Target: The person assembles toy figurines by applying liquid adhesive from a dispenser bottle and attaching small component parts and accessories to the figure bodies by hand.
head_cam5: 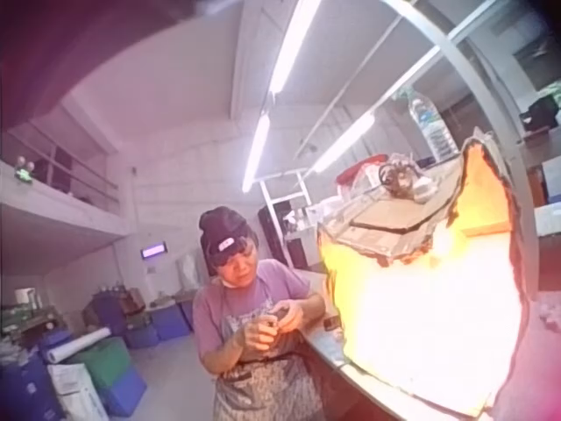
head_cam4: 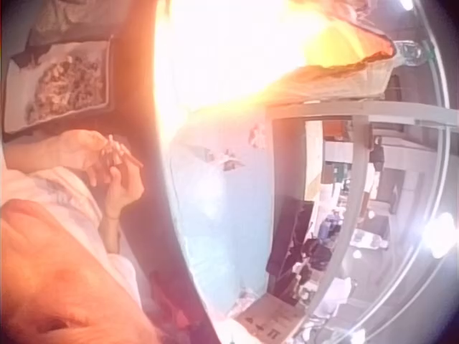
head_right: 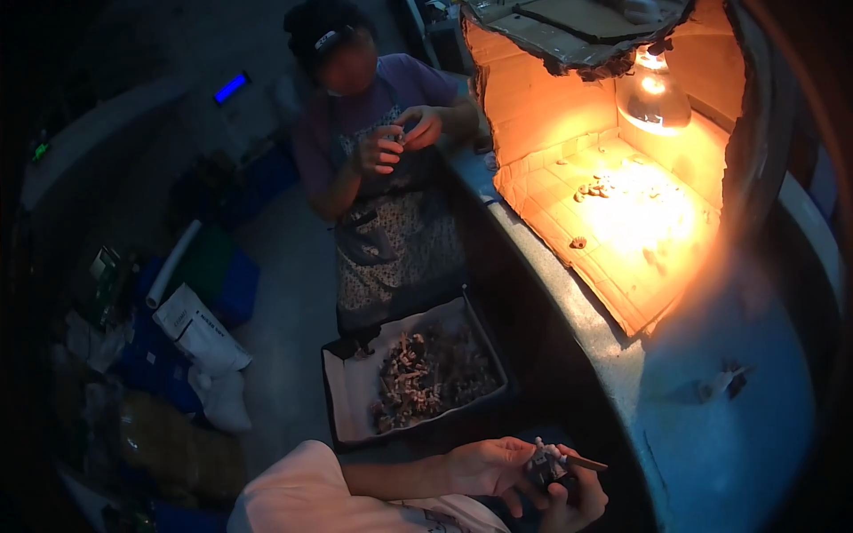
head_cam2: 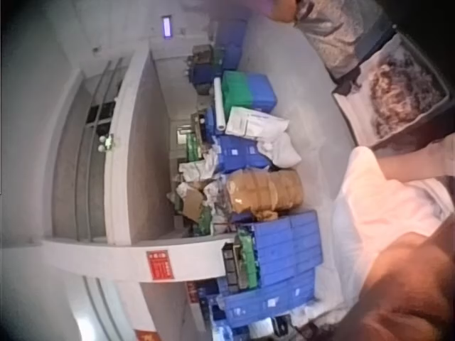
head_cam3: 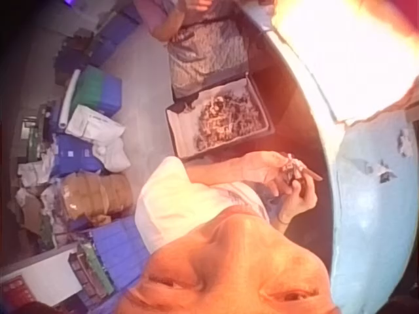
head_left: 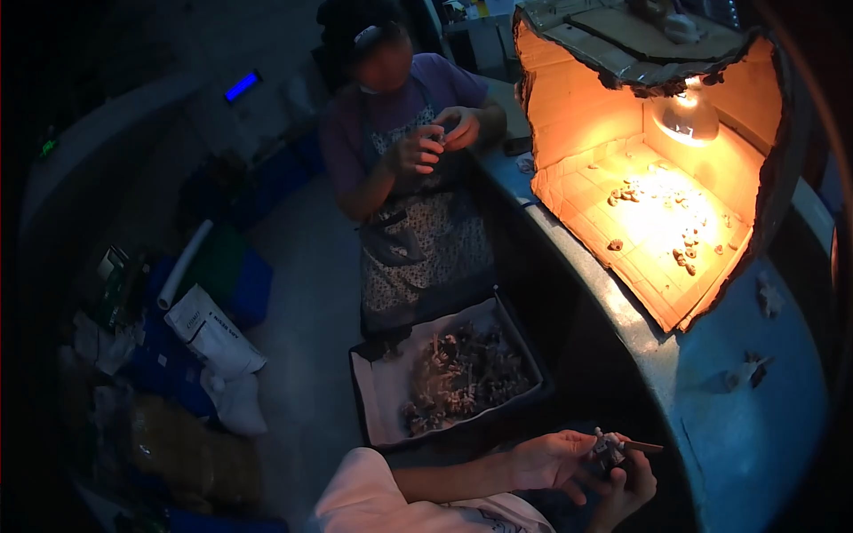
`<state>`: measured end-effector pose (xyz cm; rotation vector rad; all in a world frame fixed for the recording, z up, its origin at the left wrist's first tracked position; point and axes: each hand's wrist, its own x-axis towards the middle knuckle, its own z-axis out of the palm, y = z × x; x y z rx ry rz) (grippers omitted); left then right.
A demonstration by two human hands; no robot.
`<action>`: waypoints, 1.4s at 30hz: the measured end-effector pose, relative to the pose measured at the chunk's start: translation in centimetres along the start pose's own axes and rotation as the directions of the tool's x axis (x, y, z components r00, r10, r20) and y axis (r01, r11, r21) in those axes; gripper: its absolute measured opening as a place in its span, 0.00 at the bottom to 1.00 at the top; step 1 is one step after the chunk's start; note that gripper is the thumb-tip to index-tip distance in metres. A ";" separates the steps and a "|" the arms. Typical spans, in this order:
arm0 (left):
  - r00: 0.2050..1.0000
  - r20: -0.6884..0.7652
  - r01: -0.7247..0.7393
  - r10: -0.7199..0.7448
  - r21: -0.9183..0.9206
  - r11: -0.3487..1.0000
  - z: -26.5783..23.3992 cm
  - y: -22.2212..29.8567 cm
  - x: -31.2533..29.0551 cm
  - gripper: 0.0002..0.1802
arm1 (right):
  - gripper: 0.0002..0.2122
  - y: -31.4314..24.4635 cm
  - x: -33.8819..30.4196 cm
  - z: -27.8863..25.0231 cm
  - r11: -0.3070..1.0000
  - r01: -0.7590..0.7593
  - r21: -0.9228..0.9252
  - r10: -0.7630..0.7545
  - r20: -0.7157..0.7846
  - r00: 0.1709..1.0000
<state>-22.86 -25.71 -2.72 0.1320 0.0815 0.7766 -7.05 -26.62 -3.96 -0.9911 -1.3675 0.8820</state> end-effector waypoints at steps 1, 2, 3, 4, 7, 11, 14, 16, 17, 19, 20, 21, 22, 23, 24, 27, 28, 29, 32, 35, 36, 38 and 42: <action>1.000 -0.019 0.004 -0.004 0.003 1.000 -0.3 0.0 -0.2 0.25 | 0.13 0.1 0.0 0.1 1.000 0.004 0.019 -0.004 0.003 1.000; 0.999 -0.038 0.008 -0.007 0.007 1.000 -0.4 0.0 -0.3 0.25 | 0.13 0.4 0.1 0.2 1.000 0.004 0.019 -0.004 0.001 1.000; 0.999 -0.038 0.002 -0.002 0.011 1.000 -0.4 0.3 -0.5 0.25 | 0.19 0.8 0.8 0.4 0.999 0.040 0.005 -0.040 0.033 0.999; 0.999 0.004 -0.046 0.046 0.045 0.998 -0.4 0.5 -0.7 0.25 | 0.26 0.9 1.2 0.6 0.997 0.077 -0.007 -0.076 0.065 0.995; 0.993 0.045 -0.114 0.110 0.098 0.989 -0.6 1.6 -1.4 0.25 | 0.14 -2.5 2.4 0.6 0.925 -0.070 0.373 0.117 -0.107 0.987; 0.975 -0.044 -0.212 0.220 0.138 0.967 -1.6 2.9 -2.8 0.26 | 0.22 -2.3 4.3 0.0 0.988 -0.105 0.114 0.133 -0.271 0.953; 0.973 -0.068 -0.210 0.219 0.112 0.971 -1.6 2.7 -3.2 0.27 | 0.19 -6.6 6.7 1.6 0.717 0.399 -0.571 -0.483 0.006 0.876; 0.969 -0.083 -0.221 0.235 0.144 0.965 -1.7 2.9 -3.5 0.27 | 0.20 -7.4 7.4 3.1 0.573 0.543 -0.613 -0.571 0.176 0.802; 0.968 -0.049 -0.235 0.246 0.168 0.957 -2.2 2.7 -3.5 0.26 | 0.21 -7.8 7.6 3.6 0.406 0.669 -0.623 -0.623 0.347 0.702; 0.966 -0.012 -0.252 0.258 0.189 0.949 -2.3 2.6 -3.6 0.25 | 0.23 -8.2 8.1 3.9 0.359 0.679 -0.640 -0.633 0.368 0.681; 0.963 -0.023 -0.259 0.269 0.201 0.945 -2.2 2.6 -3.7 0.25 | 0.24 -8.0 8.7 3.9 0.571 0.653 -0.497 -0.690 0.140 0.710; 0.960 -0.035 -0.264 0.277 0.212 0.941 -2.2 2.6 -3.7 0.25 | 0.25 -8.0 9.1 3.9 0.726 0.621 -0.295 -0.669 -0.093 0.738; 0.960 -0.033 -0.264 0.277 0.209 0.942 -2.2 2.6 -3.7 0.25 | 0.25 -9.0 8.8 3.9 0.777 0.593 -0.212 -0.628 -0.186 0.756; 0.964 -0.028 -0.255 0.265 0.197 0.947 -2.3 2.5 -3.7 0.25 | 0.25 -8.1 8.2 3.4 0.776 0.593 -0.216 -0.629 -0.184 0.755; 0.966 -0.025 -0.250 0.259 0.189 0.950 -2.2 2.5 -3.7 0.25 | 0.22 -6.4 7.1 2.6 0.824 0.534 -0.188 -0.561 -0.150 0.814; 0.965 -0.049 -0.245 0.257 0.172 0.954 -2.2 2.3 -3.8 0.24 | 0.16 -6.1 6.2 2.5 0.829 0.510 -0.227 -0.511 0.063 0.858; 0.965 -0.051 -0.244 0.256 0.172 0.954 -2.0 2.2 -3.8 0.24 | 0.12 -6.4 6.1 2.6 0.780 0.558 -0.281 -0.509 0.234 0.829; 0.966 -0.063 -0.238 0.252 0.178 0.955 -1.7 2.1 -3.8 0.24 | 0.12 -6.3 5.7 2.7 0.783 0.556 -0.281 -0.506 0.232 0.830; 0.967 -0.083 -0.222 0.240 0.176 0.959 -2.1 2.1 -3.6 0.24 | 0.10 -4.7 4.7 3.0 0.888 0.423 -0.178 -0.402 0.142 0.904; 0.968 -0.093 -0.215 0.233 0.176 0.961 -2.3 2.2 -3.3 0.23 | 0.09 -4.0 4.4 2.7 0.911 0.362 -0.197 -0.335 0.158 0.929; 0.969 -0.092 -0.212 0.231 0.180 0.960 -2.3 2.3 -3.2 0.23 | 0.09 -4.0 4.5 2.6 0.913 0.358 -0.197 -0.331 0.157 0.930; 0.970 -0.103 -0.198 0.222 0.201 0.959 -2.2 2.3 -2.8 0.25 | 0.09 -4.1 4.7 2.5 0.907 0.354 -0.227 -0.315 0.191 0.930; 0.972 -0.109 -0.182 0.207 0.205 0.962 -2.0 1.9 -2.3 0.27 | 0.07 -3.9 4.5 2.1 0.901 0.367 -0.233 -0.328 0.187 0.926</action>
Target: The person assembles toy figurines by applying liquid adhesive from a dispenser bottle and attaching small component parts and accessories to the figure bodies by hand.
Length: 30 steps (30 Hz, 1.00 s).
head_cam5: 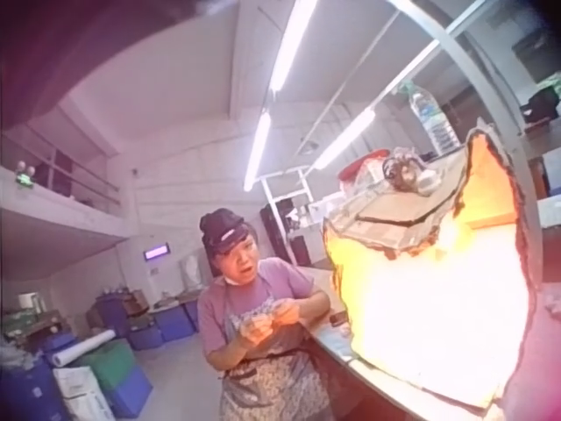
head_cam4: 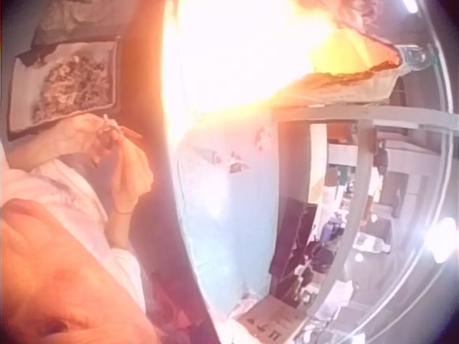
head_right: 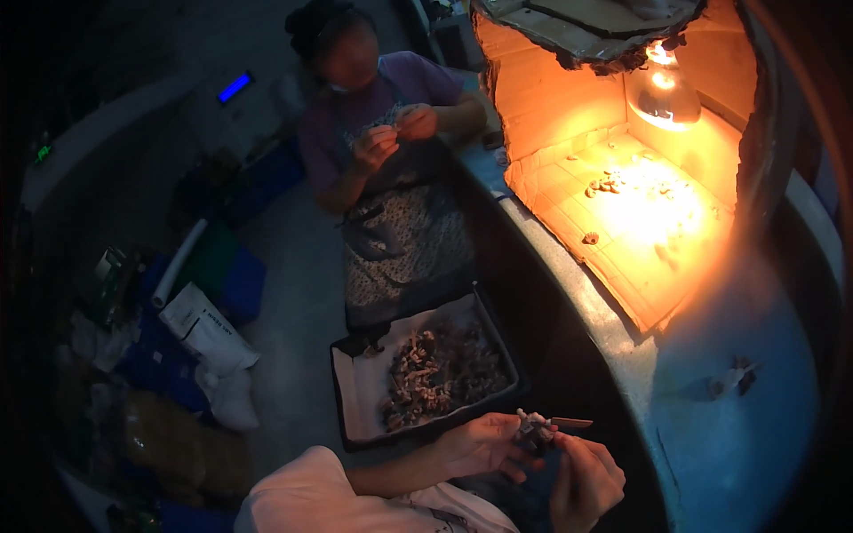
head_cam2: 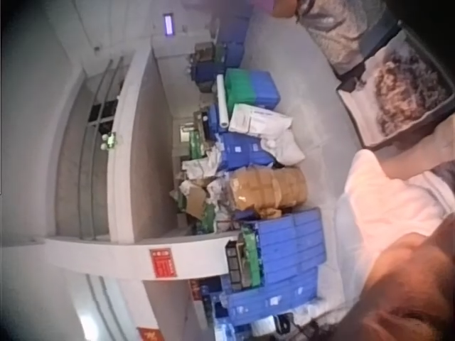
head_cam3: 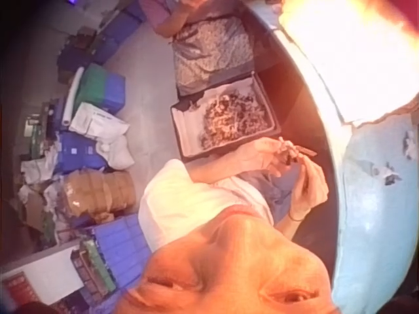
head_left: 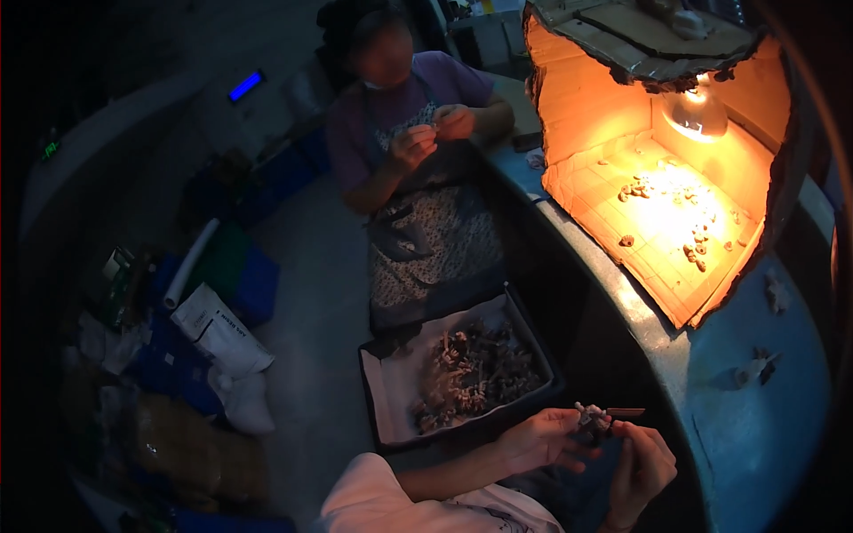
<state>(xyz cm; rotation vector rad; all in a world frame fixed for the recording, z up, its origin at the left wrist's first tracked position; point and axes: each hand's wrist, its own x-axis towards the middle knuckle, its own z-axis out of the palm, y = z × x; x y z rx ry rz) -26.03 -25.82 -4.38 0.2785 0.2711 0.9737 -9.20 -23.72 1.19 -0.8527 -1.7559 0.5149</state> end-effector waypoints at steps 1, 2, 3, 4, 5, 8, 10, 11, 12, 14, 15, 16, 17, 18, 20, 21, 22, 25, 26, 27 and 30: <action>1.000 0.000 0.004 -0.004 -0.009 1.000 0.1 -0.1 -0.2 0.27 | 0.08 -0.1 0.2 -0.1 0.998 -0.021 -0.051 0.022 0.014 1.000; 0.999 0.022 -0.024 0.024 0.014 1.000 0.2 -0.1 -0.4 0.25 | 0.09 -0.4 0.3 -0.3 0.994 -0.041 -0.104 0.044 0.025 0.999; 0.997 0.052 -0.052 0.050 0.048 0.998 0.4 -0.2 -0.4 0.23 | 0.09 -0.7 0.2 -0.7 0.993 -0.036 -0.111 0.039 0.017 0.999; 0.997 0.071 -0.049 0.044 0.067 0.997 0.1 0.0 -0.2 0.23 | 0.11 -0.6 0.9 -0.5 0.992 -0.079 -0.097 0.082 0.026 0.996; 0.999 0.020 -0.043 0.043 0.019 0.999 -0.4 -0.3 -0.4 0.23 | 0.12 -0.3 1.7 -0.3 0.989 -0.122 -0.083 0.125 0.036 0.992; 0.999 -0.013 -0.040 0.040 -0.017 0.999 -0.8 0.0 -0.3 0.21 | 0.21 -2.4 4.9 0.4 0.984 -0.036 -0.175 0.075 0.224 0.972; 0.998 0.042 -0.044 0.045 -0.043 0.998 -1.0 -0.2 -0.3 0.17 | 0.29 -4.2 6.7 0.5 0.963 0.124 -0.240 -0.009 0.431 0.902; 0.998 0.034 -0.047 0.049 -0.057 0.997 -0.9 -0.3 0.0 0.17 | 0.29 -4.6 7.3 0.7 0.964 0.119 -0.238 -0.001 0.443 0.896; 0.993 -0.091 -0.073 0.080 0.074 0.995 -0.8 -0.3 0.0 0.17 | 0.30 -5.0 7.9 1.1 0.963 0.201 -0.178 -0.102 0.449 0.887; 0.946 -0.294 -0.051 0.134 0.273 0.961 0.9 0.1 -0.2 0.18 | 0.30 -5.2 8.6 1.3 0.942 0.321 -0.095 -0.268 0.362 0.893; 0.943 -0.303 -0.057 0.139 0.265 0.963 0.5 0.1 -0.3 0.18 | 0.30 -5.3 8.4 1.8 0.944 0.319 -0.086 -0.266 0.372 0.889; 0.978 -0.189 -0.055 0.083 0.145 0.988 -0.1 0.2 -0.2 0.19 | 0.29 -5.6 7.8 2.4 0.970 0.223 0.098 -0.223 -0.018 0.975; 0.997 -0.063 -0.039 0.040 0.025 0.999 -0.4 0.2 -0.3 0.20 | 0.28 -5.9 7.2 2.8 0.935 0.192 0.298 -0.066 -0.386 0.920; 0.995 -0.084 -0.050 0.052 0.025 0.998 -0.1 0.2 -0.8 0.23 | 0.28 -5.6 6.1 2.5 0.933 0.192 0.305 -0.068 -0.374 0.925; 0.994 -0.088 -0.058 0.060 0.023 0.998 0.0 0.0 -0.9 0.23 | 0.21 -4.0 4.3 0.7 0.953 0.106 0.285 -0.026 -0.270 0.962; 0.994 -0.093 -0.063 0.065 0.025 0.998 -0.2 0.3 -0.7 0.23 | 0.21 -3.6 4.5 0.6 0.955 0.118 0.274 -0.036 -0.287 0.957; 0.996 -0.076 -0.051 0.053 0.036 0.998 -0.3 0.6 -0.5 0.23 | 0.18 -3.4 4.7 0.4 0.986 0.145 0.081 -0.136 -0.103 0.985; 0.997 -0.032 -0.064 0.064 -0.014 0.998 -0.3 0.8 -0.1 0.23 | 0.11 -2.1 4.3 0.6 0.985 0.078 -0.154 -0.069 0.064 0.996; 0.993 0.033 -0.117 0.116 0.026 0.993 -0.2 1.6 0.3 0.22 | 0.13 -0.9 4.1 0.7 0.994 0.026 -0.109 -0.028 -0.017 0.999; 0.982 0.084 -0.172 0.167 0.051 0.984 0.3 1.9 0.2 0.22 | 0.15 -0.5 3.5 0.2 0.998 -0.036 -0.057 0.031 -0.086 0.996; 0.985 0.083 -0.153 0.153 -0.002 0.988 2.1 2.9 -0.3 0.23 | 0.13 -1.1 3.1 0.0 0.971 -0.185 0.153 0.204 -0.117 0.972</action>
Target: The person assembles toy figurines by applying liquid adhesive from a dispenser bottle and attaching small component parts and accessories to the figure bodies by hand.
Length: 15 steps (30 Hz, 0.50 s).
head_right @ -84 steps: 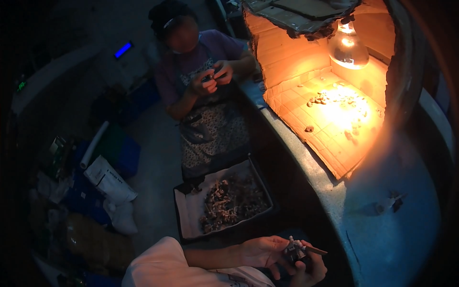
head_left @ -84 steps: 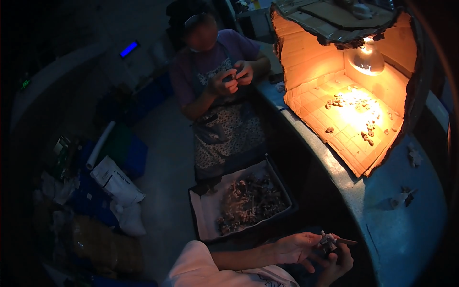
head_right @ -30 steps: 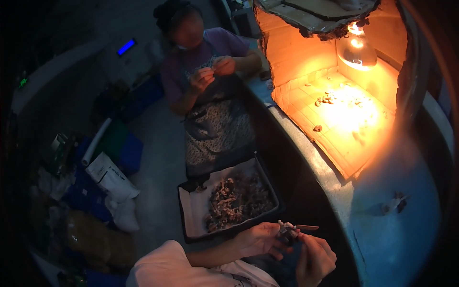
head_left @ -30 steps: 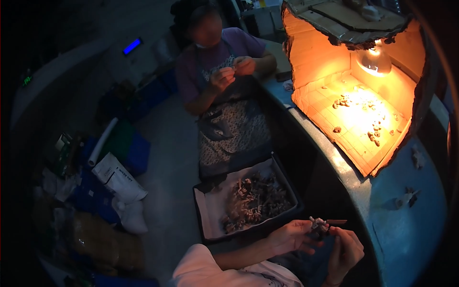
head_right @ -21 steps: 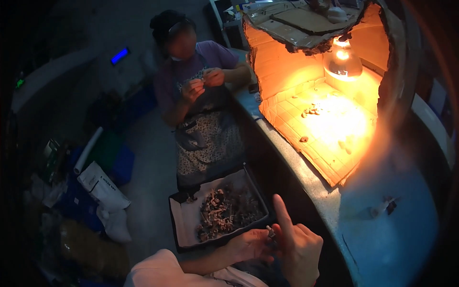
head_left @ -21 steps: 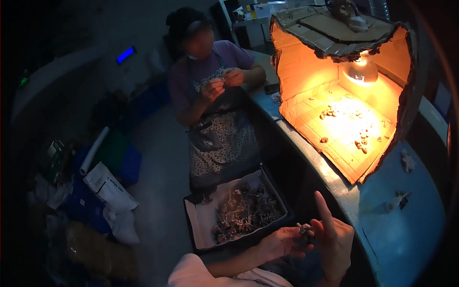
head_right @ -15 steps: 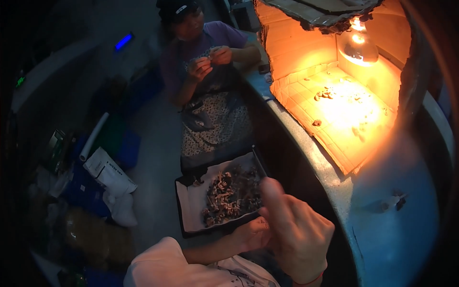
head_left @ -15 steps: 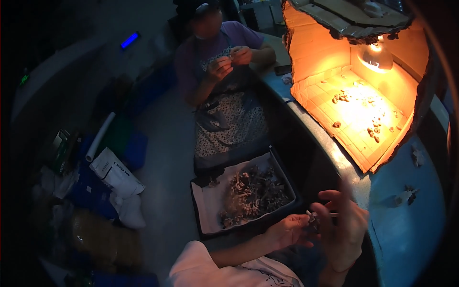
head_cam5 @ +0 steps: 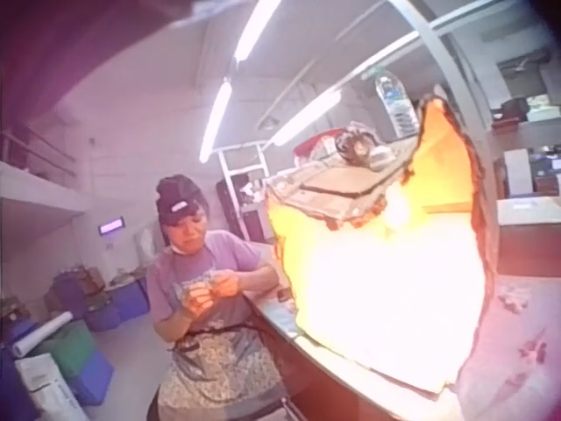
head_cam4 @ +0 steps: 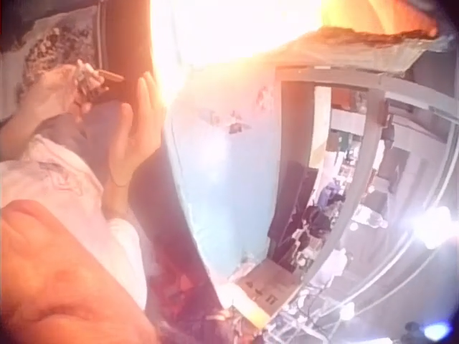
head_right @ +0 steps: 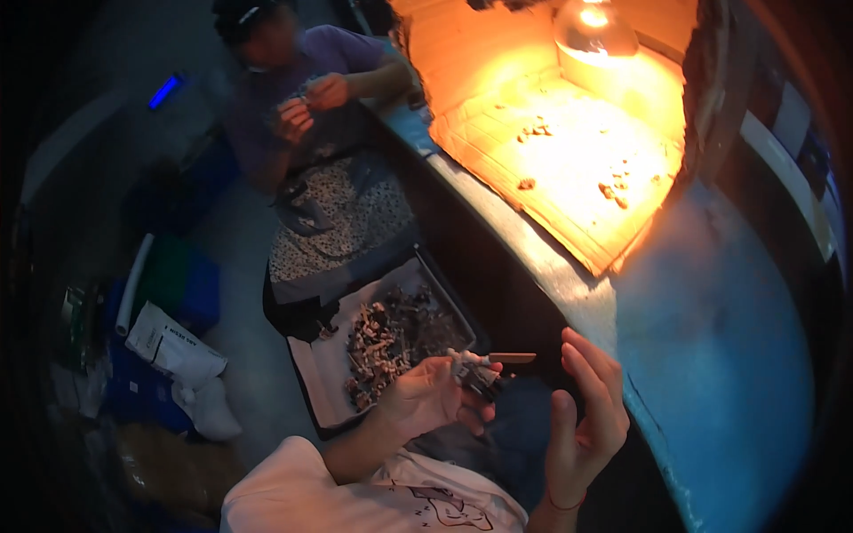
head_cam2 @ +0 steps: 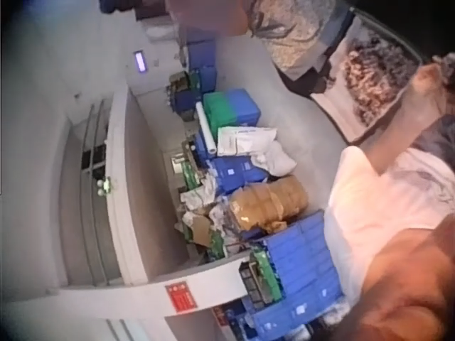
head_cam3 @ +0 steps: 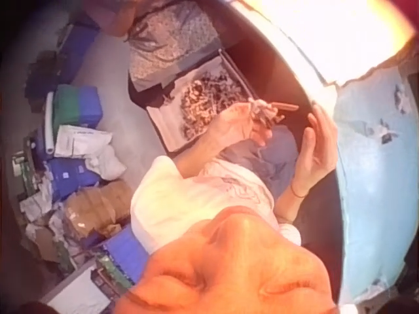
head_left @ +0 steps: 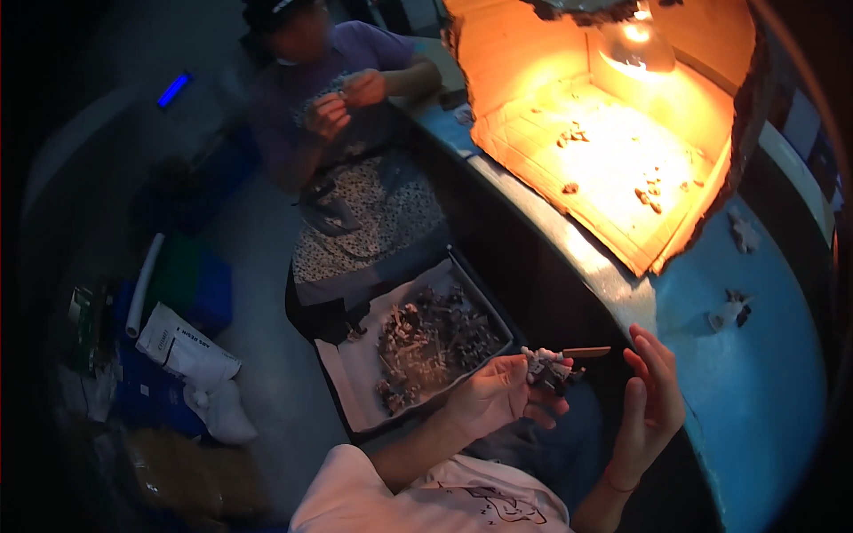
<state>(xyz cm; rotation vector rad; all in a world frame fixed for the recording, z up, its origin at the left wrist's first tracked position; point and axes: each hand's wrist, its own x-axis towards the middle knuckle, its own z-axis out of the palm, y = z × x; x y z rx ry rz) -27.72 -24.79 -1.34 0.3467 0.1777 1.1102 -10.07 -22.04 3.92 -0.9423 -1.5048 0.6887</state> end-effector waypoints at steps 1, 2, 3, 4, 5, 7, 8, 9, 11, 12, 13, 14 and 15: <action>0.999 0.042 0.003 -0.003 -0.004 1.000 0.4 0.2 0.1 0.23 | 0.14 0.2 -0.1 0.0 0.993 -0.004 0.116 0.006 -0.018 1.000; 0.997 0.082 0.003 -0.002 -0.007 1.000 0.5 0.0 0.1 0.23 | 0.19 0.6 -0.3 -0.6 0.982 -0.049 0.180 0.032 0.096 0.995; 0.997 0.077 0.012 -0.011 -0.013 1.000 0.5 -0.1 0.3 0.23 | 0.19 0.9 -0.2 -0.4 0.983 -0.059 0.175 0.044 0.092 0.995; 0.996 0.091 0.008 -0.007 -0.016 1.000 0.5 -0.2 0.4 0.24 | 0.22 1.1 -0.1 -0.1 0.955 -0.102 0.280 0.076 0.103 0.992; 0.994 0.106 0.002 0.000 -0.017 1.000 0.6 -0.3 0.5 0.24 | 0.26 1.1 -0.1 0.2 0.913 -0.142 0.382 0.104 0.118 0.988; 0.995 0.095 -0.013 0.010 0.033 0.999 1.1 -0.3 0.5 0.24 | 0.29 1.3 -0.4 0.7 0.875 -0.211 0.437 0.162 0.145 0.976; 0.996 0.089 -0.034 0.026 0.088 0.996 1.4 -0.3 0.6 0.24 | 0.32 1.2 -0.4 0.9 0.828 -0.271 0.492 0.210 0.178 0.961; 0.996 0.087 -0.031 0.023 0.085 0.996 1.6 -0.3 0.4 0.24 | 0.32 1.0 -0.5 1.1 0.828 -0.275 0.489 0.214 0.177 0.961; 0.996 0.024 -0.093 0.090 0.239 0.967 1.9 -0.2 0.1 0.23 | 0.34 0.5 -0.6 1.4 0.734 -0.374 0.568 0.258 0.276 0.926; 0.996 0.026 -0.089 0.085 0.233 0.968 2.2 -0.2 0.2 0.23 | 0.35 0.3 -0.8 1.6 0.714 -0.395 0.578 0.278 0.283 0.918; 0.977 0.046 -0.197 0.208 0.569 0.798 2.5 -0.1 0.2 0.23 | 0.35 0.2 -0.9 1.8 0.718 -0.396 0.573 0.283 0.279 0.918; 0.944 0.110 -0.263 0.313 0.821 0.507 2.7 0.0 0.2 0.23 | 0.35 0.2 -0.9 2.0 0.704 -0.412 0.578 0.298 0.286 0.911; 0.945 0.108 -0.262 0.308 0.815 0.518 2.8 -0.1 0.1 0.23 | 0.36 0.1 -1.0 2.2 0.690 -0.430 0.582 0.315 0.294 0.902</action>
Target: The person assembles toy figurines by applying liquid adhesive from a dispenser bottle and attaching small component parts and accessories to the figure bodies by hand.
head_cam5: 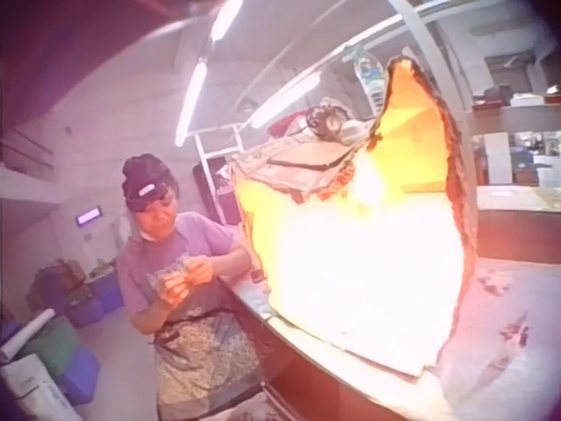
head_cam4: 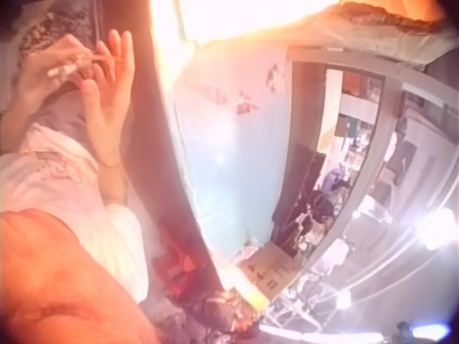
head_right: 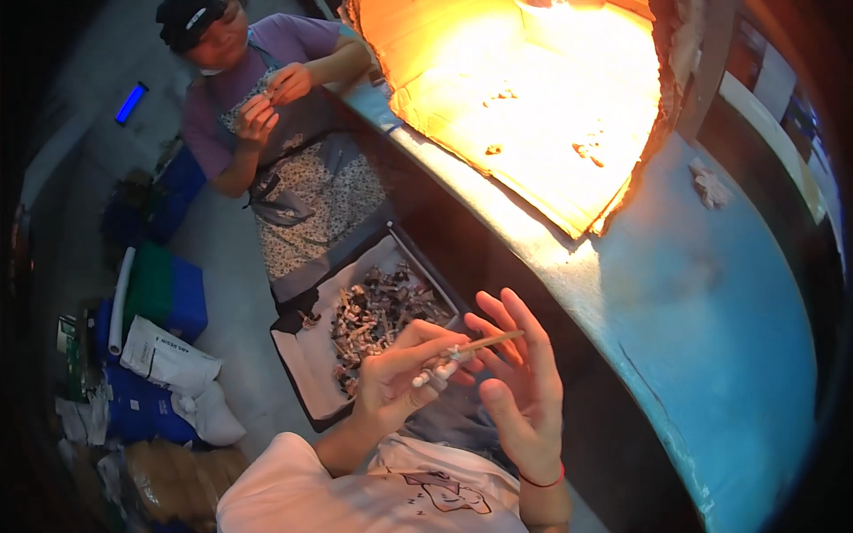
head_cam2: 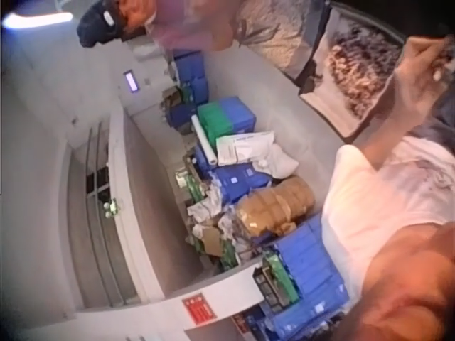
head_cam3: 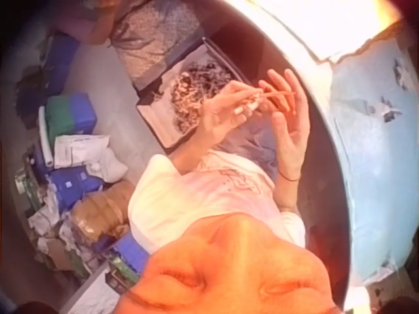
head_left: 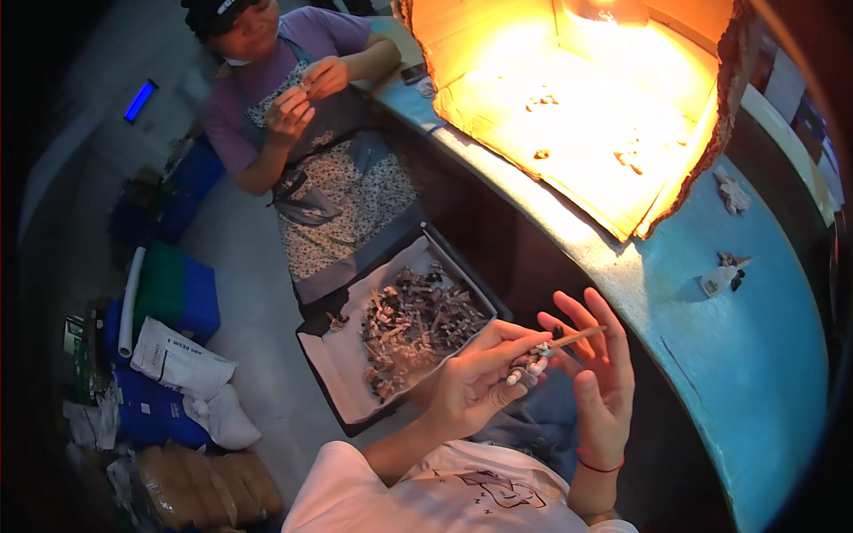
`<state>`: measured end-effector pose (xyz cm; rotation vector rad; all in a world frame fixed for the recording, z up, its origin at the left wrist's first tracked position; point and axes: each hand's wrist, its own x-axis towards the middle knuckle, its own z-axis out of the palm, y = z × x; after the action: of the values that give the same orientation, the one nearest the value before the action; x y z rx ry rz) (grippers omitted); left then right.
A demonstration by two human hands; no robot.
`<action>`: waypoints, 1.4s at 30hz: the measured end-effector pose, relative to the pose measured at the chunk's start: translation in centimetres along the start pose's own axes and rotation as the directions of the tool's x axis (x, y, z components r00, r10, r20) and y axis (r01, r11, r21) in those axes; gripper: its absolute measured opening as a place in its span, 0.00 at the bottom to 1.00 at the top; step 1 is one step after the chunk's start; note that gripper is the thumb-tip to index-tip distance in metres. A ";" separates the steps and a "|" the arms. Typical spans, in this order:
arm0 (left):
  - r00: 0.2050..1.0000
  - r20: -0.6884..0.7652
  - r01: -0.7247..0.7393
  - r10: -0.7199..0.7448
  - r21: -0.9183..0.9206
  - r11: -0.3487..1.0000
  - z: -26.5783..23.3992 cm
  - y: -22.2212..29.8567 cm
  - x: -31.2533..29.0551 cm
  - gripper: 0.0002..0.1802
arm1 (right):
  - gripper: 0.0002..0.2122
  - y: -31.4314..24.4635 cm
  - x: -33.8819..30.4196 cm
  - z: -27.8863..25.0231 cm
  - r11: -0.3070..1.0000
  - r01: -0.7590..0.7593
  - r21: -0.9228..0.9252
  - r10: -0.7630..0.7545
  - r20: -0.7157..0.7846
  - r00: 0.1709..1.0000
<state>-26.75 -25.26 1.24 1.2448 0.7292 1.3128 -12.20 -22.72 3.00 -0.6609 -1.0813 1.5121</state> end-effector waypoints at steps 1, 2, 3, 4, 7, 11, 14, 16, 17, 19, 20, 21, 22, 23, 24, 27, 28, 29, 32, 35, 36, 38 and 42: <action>0.999 -0.021 -0.041 0.044 0.123 0.992 0.0 0.1 -0.2 0.22 | 0.39 0.0 0.1 0.2 1.000 -0.029 0.007 0.029 -0.007 1.000; 0.995 -0.038 -0.078 0.090 0.245 0.966 0.0 0.0 -0.2 0.22 | 0.39 0.1 0.1 0.4 0.999 -0.035 -0.001 0.035 -0.015 0.999; 0.982 -0.036 -0.160 0.184 0.349 0.923 -0.1 -0.3 -0.2 0.22 | 0.41 0.2 0.2 0.7 0.998 -0.026 0.049 0.026 -0.004 1.000; 0.983 -0.034 -0.157 0.179 0.339 0.927 -0.2 -0.3 -0.1 0.22 | 0.42 0.4 0.3 0.8 0.995 -0.017 0.100 0.017 0.008 1.000; 0.957 0.012 -0.256 0.290 0.505 0.824 -0.2 0.1 0.2 0.22 | 0.44 1.5 0.4 0.2 0.976 -0.033 0.214 0.009 0.112 0.994; 0.939 0.023 -0.283 0.342 0.618 0.734 0.2 0.3 0.1 0.23 | 0.42 2.1 0.5 0.3 0.956 -0.022 0.293 -0.038 0.199 0.979; 0.936 0.021 -0.264 0.351 0.702 0.662 0.3 0.1 0.0 0.24 | 0.39 2.4 0.3 0.4 0.964 -0.006 0.267 -0.045 0.186 0.982; 0.936 0.009 -0.252 0.353 0.717 0.650 0.4 0.0 -0.2 0.25 | 0.38 2.6 0.1 0.4 0.969 0.014 0.246 -0.054 0.159 0.986; 0.932 0.004 -0.247 0.362 0.738 0.628 0.4 0.0 -0.3 0.26 | 0.37 2.6 0.0 0.5 0.971 0.021 0.238 -0.061 0.162 0.985; 0.930 0.004 -0.243 0.366 0.755 0.610 0.4 0.0 -0.4 0.26 | 0.36 2.7 -0.1 0.6 0.973 0.032 0.228 -0.069 0.157 0.985; 0.929 0.030 -0.256 0.369 0.773 0.581 0.5 0.1 -0.3 0.21 | 0.35 2.7 -0.3 0.7 0.976 0.044 0.215 -0.076 0.141 0.987; 0.927 0.055 -0.267 0.370 0.792 0.550 0.5 0.2 -0.3 0.18 | 0.35 2.8 -0.4 0.7 0.978 0.054 0.204 -0.081 0.127 0.989; 0.929 0.055 -0.265 0.367 0.791 0.552 0.5 0.3 -0.3 0.18 | 0.35 2.9 -0.5 0.8 0.978 0.052 0.203 -0.079 0.123 0.989; 0.925 0.078 -0.276 0.372 0.810 0.518 0.5 0.5 -0.1 0.18 | 0.35 2.9 -0.5 0.8 0.977 0.064 0.202 -0.089 0.118 0.989; 0.920 0.102 -0.289 0.378 0.828 0.481 0.6 0.6 0.0 0.18 | 0.35 2.8 -0.4 0.8 0.977 0.077 0.201 -0.101 0.115 0.988; 0.930 0.058 -0.255 0.362 0.813 0.524 0.7 0.6 -0.2 0.18 | 0.35 2.8 -0.4 0.7 0.983 0.070 0.172 -0.091 0.113 0.989; 0.930 0.059 -0.256 0.363 0.813 0.523 0.7 0.5 -0.2 0.18 | 0.35 2.9 -0.4 0.7 0.982 0.072 0.172 -0.092 0.113 0.989; 0.931 0.035 -0.253 0.365 0.782 0.570 0.6 0.2 -0.2 0.19 | 0.35 3.1 -0.4 0.6 0.982 0.069 0.174 -0.090 0.117 0.989; 0.947 -0.007 -0.239 0.321 0.650 0.721 0.4 0.1 -0.3 0.21 | 0.37 3.4 -0.5 0.5 0.981 0.055 0.187 -0.076 0.108 0.991; 0.982 -0.028 -0.160 0.186 0.396 0.904 -0.3 0.4 -0.2 0.22 | 0.40 2.8 -0.5 -0.3 0.980 0.045 0.196 -0.068 0.115 0.991; 0.994 -0.019 -0.096 0.104 0.247 0.964 -0.4 0.7 -0.4 0.22 | 0.42 2.3 -0.5 -0.3 0.979 0.051 0.198 -0.079 0.136 0.988; 0.995 -0.033 -0.086 0.094 0.191 0.978 -0.2 0.8 -0.6 0.21 | 0.44 1.8 -0.8 -0.1 0.982 0.034 0.184 -0.054 0.105 0.993; 0.999 0.043 0.022 -0.016 -0.129 0.991 -0.6 0.8 -0.1 0.22 | 0.38 2.4 -0.3 -0.4 0.989 0.095 0.109 -0.101 0.047 0.994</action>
<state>-27.56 -25.34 1.83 1.1548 0.6148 1.2944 -12.84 -22.84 0.68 -0.4898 -1.0498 1.4976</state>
